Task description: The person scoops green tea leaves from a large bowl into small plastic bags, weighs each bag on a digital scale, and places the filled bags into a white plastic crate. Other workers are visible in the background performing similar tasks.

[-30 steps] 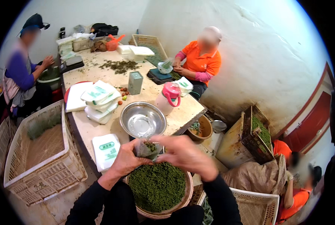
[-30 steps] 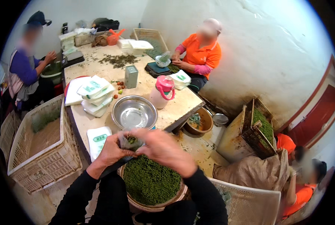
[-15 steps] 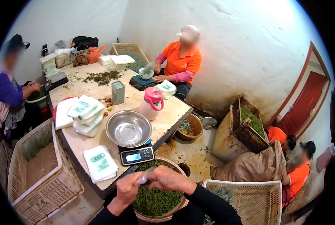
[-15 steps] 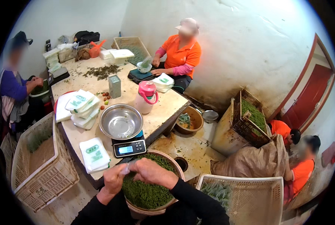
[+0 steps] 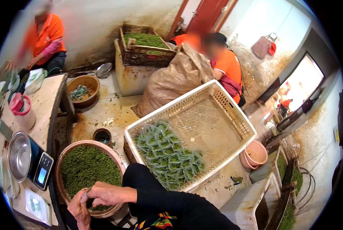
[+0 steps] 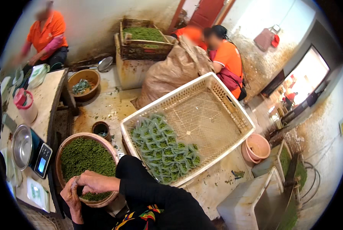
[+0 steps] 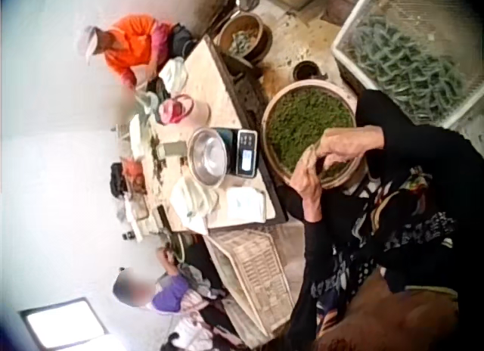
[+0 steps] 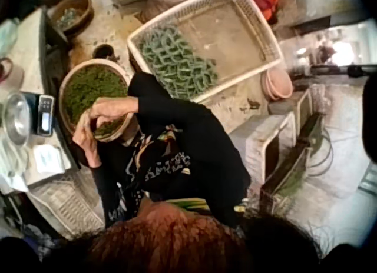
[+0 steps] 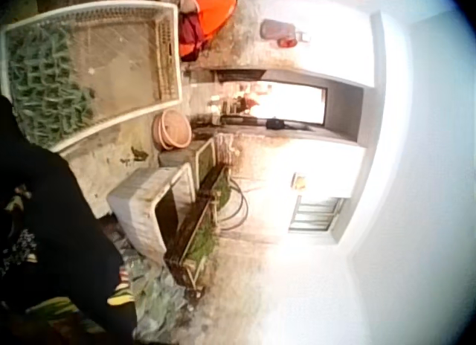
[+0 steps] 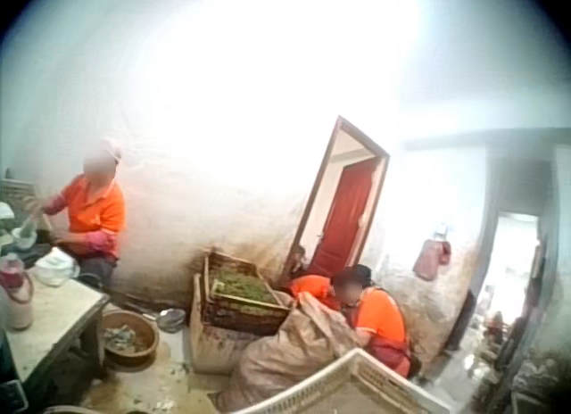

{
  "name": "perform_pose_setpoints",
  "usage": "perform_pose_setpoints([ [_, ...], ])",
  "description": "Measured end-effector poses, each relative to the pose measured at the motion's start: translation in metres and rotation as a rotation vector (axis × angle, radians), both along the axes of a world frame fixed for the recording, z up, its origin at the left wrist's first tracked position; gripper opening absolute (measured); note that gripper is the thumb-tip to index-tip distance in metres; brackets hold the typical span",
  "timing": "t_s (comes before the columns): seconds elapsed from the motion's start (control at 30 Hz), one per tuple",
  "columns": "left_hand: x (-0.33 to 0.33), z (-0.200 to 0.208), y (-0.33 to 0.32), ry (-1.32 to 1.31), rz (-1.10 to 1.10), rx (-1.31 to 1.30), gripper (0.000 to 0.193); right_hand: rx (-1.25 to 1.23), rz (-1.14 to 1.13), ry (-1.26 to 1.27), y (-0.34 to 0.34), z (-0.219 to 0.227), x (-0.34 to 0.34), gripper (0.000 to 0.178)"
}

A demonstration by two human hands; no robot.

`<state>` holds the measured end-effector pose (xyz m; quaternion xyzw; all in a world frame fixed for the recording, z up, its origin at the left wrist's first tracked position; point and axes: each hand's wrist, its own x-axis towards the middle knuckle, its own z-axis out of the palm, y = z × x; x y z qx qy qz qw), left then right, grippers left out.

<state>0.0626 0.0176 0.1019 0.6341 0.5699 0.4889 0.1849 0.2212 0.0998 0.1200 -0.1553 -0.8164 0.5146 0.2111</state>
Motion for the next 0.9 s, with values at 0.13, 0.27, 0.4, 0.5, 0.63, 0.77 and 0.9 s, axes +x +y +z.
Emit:
perform_pose_setpoints([
  [0.13, 0.035, 0.009, 0.036, 0.026, -0.132, 0.035, 0.015, 0.019, -0.364, 0.084, -0.002, -0.015, 0.027, 0.010],
  [0.27, 0.096, 0.051, 0.080, -0.098, -0.321, 0.016, 0.049, 0.206, -0.813, -0.134, 0.012, 0.012, 0.130, 0.018],
  [0.4, 0.098, 0.033, 0.099, -0.077, -0.244, -0.116, 0.051, 0.263, -1.460, -0.451, 0.040, 0.012, 0.298, 0.021],
  [0.5, 0.094, -0.006, 0.100, -0.032, -0.215, -0.137, 0.031, 0.727, -1.537, -0.965, 0.066, -0.078, 0.388, 0.012],
  [0.63, 0.044, -0.047, 0.069, 0.235, -0.211, -0.112, 0.007, 0.408, -1.249, -1.248, 0.071, -0.182, 0.370, 0.013],
  [0.77, -0.014, -0.050, 0.029, 0.432, -0.040, -0.141, 0.016, 0.277, -1.111, -1.170, 0.033, -0.144, 0.421, 0.030],
  [0.9, -0.084, -0.010, -0.020, 0.442, 0.463, -0.009, 0.027, 0.533, -1.216, -0.899, 0.021, -0.051, 0.308, 0.042],
])
